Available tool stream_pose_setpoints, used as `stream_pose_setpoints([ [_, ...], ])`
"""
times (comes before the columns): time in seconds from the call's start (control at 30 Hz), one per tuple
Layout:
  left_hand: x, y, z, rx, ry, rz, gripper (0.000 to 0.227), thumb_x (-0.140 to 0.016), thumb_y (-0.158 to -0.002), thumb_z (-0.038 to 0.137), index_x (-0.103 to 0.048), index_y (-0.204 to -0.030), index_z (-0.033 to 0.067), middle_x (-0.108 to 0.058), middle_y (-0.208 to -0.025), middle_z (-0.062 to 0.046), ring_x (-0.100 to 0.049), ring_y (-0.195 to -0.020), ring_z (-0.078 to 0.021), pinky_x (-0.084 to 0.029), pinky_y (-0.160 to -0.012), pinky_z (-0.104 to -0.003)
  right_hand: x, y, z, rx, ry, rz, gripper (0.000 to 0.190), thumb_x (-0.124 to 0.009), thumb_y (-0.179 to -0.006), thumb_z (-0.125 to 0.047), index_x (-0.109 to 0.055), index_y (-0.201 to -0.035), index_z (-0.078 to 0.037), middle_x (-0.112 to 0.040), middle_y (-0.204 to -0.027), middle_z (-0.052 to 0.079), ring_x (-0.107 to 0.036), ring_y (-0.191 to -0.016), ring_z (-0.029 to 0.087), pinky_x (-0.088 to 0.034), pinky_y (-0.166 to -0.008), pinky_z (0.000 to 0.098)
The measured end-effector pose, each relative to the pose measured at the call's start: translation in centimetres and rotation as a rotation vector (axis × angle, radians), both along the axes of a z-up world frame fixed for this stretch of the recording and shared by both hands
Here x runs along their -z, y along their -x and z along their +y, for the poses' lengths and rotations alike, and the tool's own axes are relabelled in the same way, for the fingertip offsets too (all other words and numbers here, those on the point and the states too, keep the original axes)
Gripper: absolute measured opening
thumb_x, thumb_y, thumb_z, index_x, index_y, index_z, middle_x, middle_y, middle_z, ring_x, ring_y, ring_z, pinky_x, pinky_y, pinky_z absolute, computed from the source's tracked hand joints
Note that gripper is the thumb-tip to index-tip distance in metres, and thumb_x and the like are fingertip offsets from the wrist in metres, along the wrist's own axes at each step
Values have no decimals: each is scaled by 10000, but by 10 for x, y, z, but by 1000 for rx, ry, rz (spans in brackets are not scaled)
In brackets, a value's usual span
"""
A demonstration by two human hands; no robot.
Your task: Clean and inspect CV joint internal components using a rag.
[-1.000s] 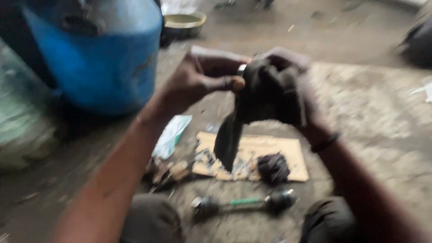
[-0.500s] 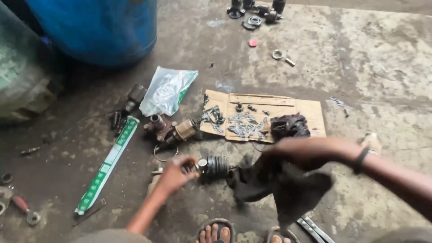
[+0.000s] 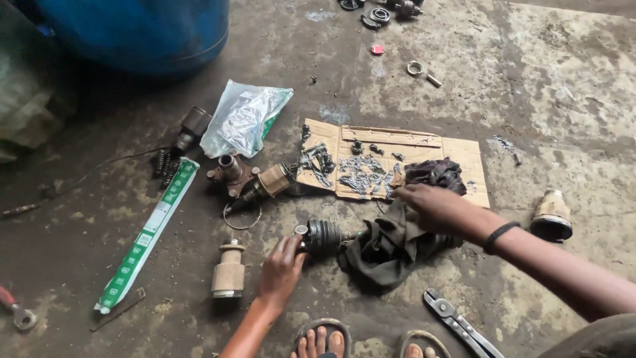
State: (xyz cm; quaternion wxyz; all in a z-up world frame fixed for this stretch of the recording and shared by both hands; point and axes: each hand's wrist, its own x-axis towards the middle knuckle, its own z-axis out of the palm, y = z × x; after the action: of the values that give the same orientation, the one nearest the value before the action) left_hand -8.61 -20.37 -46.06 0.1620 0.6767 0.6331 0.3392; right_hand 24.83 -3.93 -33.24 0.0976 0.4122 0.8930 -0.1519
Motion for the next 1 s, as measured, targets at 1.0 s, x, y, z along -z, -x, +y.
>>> stream_pose_setpoints([
  [1.0,-11,22,23,50,114,-231,570,-776,-836,111,-604,-1380,120,-621,-1285,-96,-754,-914,-209,-664,-780,-287,59,15,-44,89,150,141,632,-784,-801,-188,-535,-1381,-184,-661,-1217,169,-634,-1131,379,-542,-926,471],
])
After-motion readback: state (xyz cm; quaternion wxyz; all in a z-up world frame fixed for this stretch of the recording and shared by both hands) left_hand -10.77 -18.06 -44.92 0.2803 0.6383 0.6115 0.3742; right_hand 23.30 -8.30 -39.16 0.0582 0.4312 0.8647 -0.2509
